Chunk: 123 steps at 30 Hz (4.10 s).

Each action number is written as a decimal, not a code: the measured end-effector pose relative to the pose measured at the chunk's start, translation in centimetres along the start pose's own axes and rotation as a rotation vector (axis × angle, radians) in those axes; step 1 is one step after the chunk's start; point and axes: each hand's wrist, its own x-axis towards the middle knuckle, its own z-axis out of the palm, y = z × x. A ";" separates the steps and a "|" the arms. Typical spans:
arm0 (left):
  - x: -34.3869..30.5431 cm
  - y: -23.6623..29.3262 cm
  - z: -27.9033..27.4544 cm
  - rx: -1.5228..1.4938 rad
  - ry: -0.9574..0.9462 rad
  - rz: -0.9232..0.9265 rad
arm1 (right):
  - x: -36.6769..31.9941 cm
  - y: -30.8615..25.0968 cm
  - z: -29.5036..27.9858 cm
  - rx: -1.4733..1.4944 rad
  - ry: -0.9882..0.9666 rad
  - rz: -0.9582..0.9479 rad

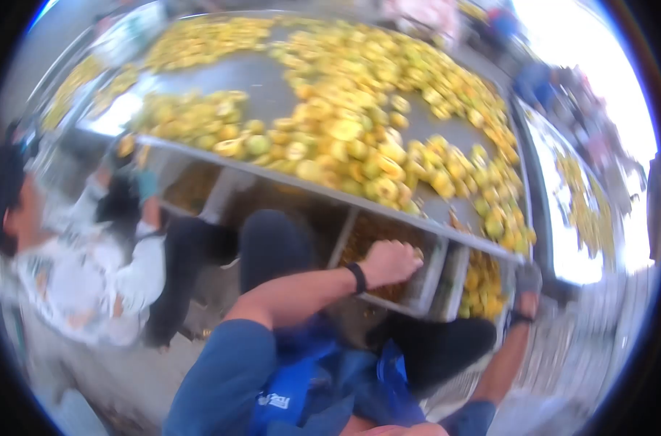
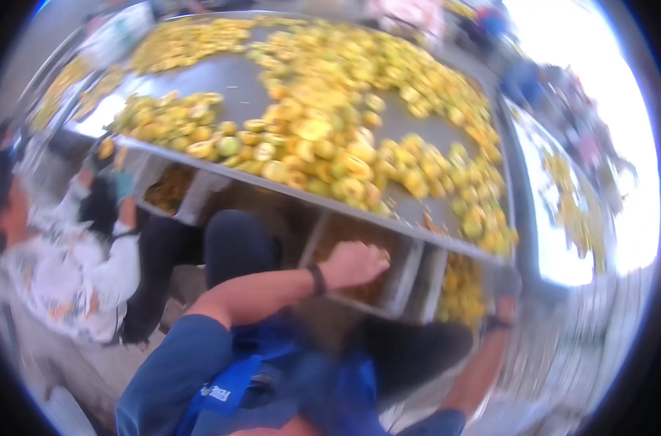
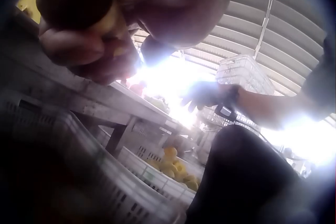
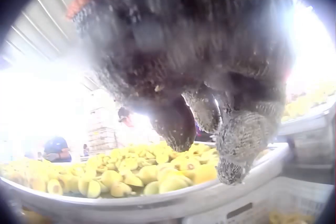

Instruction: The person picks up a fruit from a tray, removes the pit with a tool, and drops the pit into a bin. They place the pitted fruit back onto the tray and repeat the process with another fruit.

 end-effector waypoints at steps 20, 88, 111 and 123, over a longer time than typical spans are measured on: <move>1.3 0.7 -2.3 -0.269 -0.098 -0.237 | 19.0 -31.7 0.0 0.279 -0.093 -0.207; -0.5 1.7 -7.1 -1.375 0.096 -0.576 | -0.5 -34.9 -5.4 1.905 0.012 0.397; 3.8 4.9 -1.6 -0.740 0.040 -0.384 | -0.2 -31.1 -5.8 1.203 0.193 0.134; 3.7 6.5 0.8 -0.599 0.115 -0.279 | -1.4 -30.9 -6.7 1.069 0.259 0.063</move>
